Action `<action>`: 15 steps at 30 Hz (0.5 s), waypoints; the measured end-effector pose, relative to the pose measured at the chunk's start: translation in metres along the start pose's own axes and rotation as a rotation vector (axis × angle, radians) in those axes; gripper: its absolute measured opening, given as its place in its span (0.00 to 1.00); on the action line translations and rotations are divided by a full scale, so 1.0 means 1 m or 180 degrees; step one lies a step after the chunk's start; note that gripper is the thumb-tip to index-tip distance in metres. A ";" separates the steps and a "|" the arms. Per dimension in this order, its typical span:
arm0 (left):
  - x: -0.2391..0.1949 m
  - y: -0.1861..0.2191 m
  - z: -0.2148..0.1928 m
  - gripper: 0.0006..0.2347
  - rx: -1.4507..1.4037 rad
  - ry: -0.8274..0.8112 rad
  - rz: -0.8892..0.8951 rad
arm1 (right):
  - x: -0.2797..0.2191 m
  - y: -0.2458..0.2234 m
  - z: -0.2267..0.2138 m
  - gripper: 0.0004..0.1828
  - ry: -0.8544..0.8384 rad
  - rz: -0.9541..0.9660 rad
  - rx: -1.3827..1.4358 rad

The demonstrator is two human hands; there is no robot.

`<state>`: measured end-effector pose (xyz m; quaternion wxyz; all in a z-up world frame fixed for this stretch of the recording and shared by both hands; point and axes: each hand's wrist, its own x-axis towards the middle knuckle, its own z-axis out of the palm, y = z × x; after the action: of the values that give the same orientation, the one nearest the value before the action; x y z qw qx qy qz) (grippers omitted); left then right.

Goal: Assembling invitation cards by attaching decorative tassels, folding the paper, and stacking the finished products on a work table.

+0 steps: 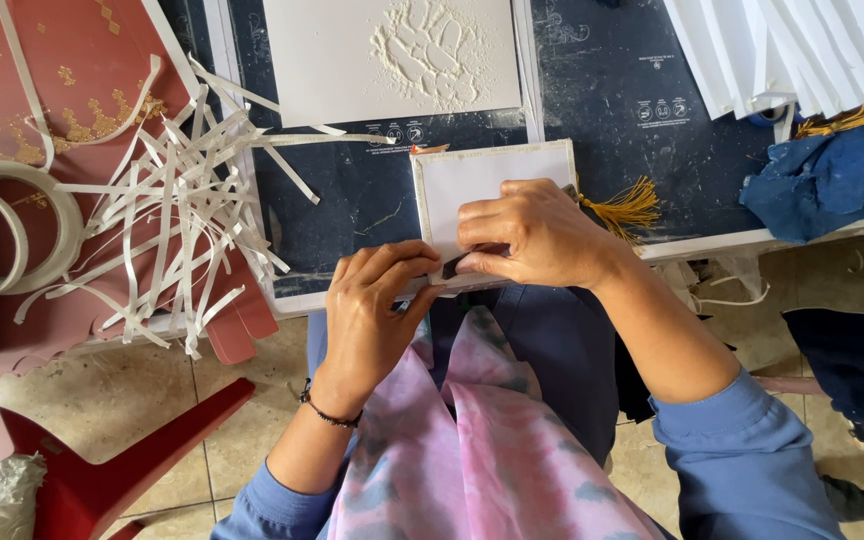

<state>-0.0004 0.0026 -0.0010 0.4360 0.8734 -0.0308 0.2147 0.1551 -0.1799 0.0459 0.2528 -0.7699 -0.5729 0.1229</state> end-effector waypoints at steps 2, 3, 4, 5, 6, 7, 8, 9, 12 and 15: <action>0.000 0.000 0.000 0.06 0.0034 -0.0040 -0.0019 | -0.002 0.002 0.001 0.09 0.0033 0.0035 0.0073; -0.001 0.000 0.000 0.06 0.0064 -0.0087 -0.0042 | -0.003 0.002 0.001 0.09 0.0064 0.0077 0.0152; -0.001 0.000 -0.001 0.06 0.0063 -0.0087 -0.0042 | -0.004 0.002 0.000 0.09 0.0063 0.0077 0.0152; 0.000 0.001 -0.001 0.05 0.0071 -0.0124 -0.0043 | -0.005 0.002 -0.001 0.09 0.0034 0.0096 0.0182; 0.000 0.002 -0.002 0.05 0.0079 -0.0161 -0.0043 | -0.006 0.002 -0.002 0.10 0.0004 0.0115 0.0213; 0.000 0.002 -0.002 0.05 0.0079 -0.0164 -0.0043 | -0.005 0.001 -0.003 0.10 0.0006 0.0118 0.0214; 0.000 0.002 -0.003 0.05 0.0075 -0.0180 -0.0048 | -0.005 0.000 -0.003 0.09 0.0039 0.0137 0.0263; 0.001 0.003 -0.003 0.05 0.0068 -0.0199 -0.0051 | -0.005 -0.001 -0.004 0.09 0.0074 0.0159 0.0310; 0.000 0.001 -0.003 0.04 0.0145 -0.0299 -0.0068 | -0.007 -0.001 -0.002 0.09 0.0084 0.0137 0.0046; 0.000 0.002 -0.003 0.05 0.0108 -0.0301 -0.0116 | -0.007 -0.002 -0.001 0.10 0.0084 0.0098 -0.0204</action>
<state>-0.0016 0.0040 0.0020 0.4231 0.8903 -0.0318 0.1656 0.1518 -0.1861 0.0471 0.2335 -0.7878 -0.5613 0.0982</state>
